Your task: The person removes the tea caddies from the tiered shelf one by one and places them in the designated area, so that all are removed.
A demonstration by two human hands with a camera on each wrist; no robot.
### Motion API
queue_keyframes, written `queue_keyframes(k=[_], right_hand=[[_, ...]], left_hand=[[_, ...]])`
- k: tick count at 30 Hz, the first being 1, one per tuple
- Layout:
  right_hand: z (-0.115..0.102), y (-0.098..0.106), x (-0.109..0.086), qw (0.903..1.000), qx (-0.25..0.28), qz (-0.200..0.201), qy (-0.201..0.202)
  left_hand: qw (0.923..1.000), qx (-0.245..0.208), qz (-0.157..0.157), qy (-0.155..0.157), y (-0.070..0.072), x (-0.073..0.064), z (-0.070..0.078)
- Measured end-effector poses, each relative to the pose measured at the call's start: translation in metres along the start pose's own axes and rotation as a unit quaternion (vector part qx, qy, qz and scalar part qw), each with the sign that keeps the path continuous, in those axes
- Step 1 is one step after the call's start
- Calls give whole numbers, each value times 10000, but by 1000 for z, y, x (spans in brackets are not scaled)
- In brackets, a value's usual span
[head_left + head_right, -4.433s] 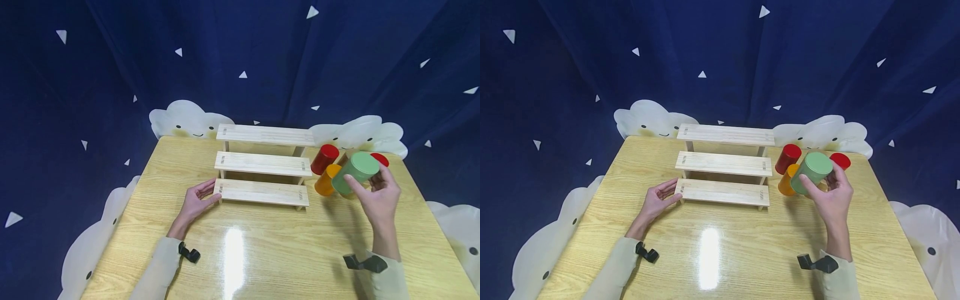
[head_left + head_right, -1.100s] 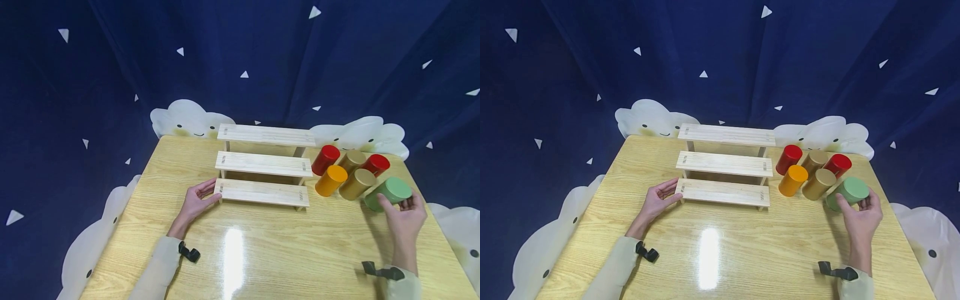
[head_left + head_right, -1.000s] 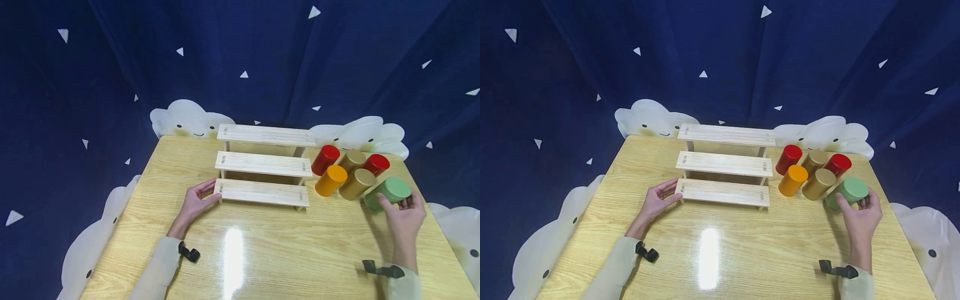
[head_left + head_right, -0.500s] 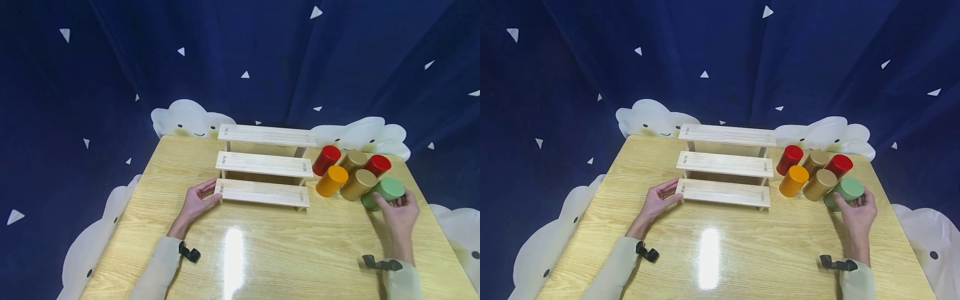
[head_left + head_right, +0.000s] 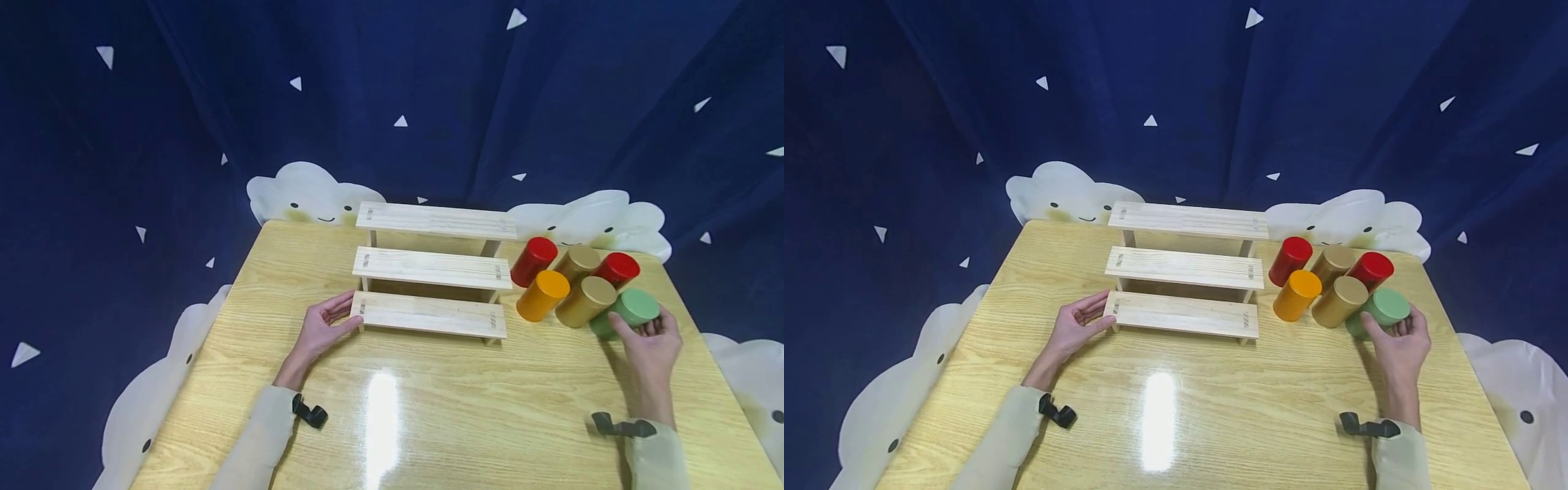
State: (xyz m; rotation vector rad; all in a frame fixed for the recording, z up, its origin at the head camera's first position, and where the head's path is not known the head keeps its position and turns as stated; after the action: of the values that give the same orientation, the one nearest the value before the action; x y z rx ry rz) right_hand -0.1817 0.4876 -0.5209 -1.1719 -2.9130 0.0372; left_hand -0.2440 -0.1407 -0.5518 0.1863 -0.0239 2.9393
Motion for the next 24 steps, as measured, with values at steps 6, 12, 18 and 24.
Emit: queue_keyframes(k=[6, 12, 18, 24], right_hand=[[1, 2, 0, 9998, -154, -27, 89], [-17, 8, -14, 9926, -655, 174, 1010], [-63, 4, -58, 9598, -1373, 667, 2357], [-100, -20, -103, 9409, -1130, 558, 3145]], left_hand=[[10000, -15, -7, 18, -1, 0, -1], [10000, -17, -9, -81, -2, 0, 3], [9993, 217, 59, -286, -1, 1, 10], [9895, 1241, 266, -691, -5, -5, 27]])
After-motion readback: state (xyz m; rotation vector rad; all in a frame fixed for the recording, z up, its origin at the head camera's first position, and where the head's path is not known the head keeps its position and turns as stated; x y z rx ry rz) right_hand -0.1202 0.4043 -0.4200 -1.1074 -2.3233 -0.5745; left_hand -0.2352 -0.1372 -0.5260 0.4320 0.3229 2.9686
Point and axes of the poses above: each hand's wrist, its own x-axis towards the middle knuckle, its own y-axis out of the back of the hand, z = x × y, the point moved 7 cm from there along x, towards the middle knuckle, and after that the axes turned 3 degrees about -x, right-handed, at the moved point
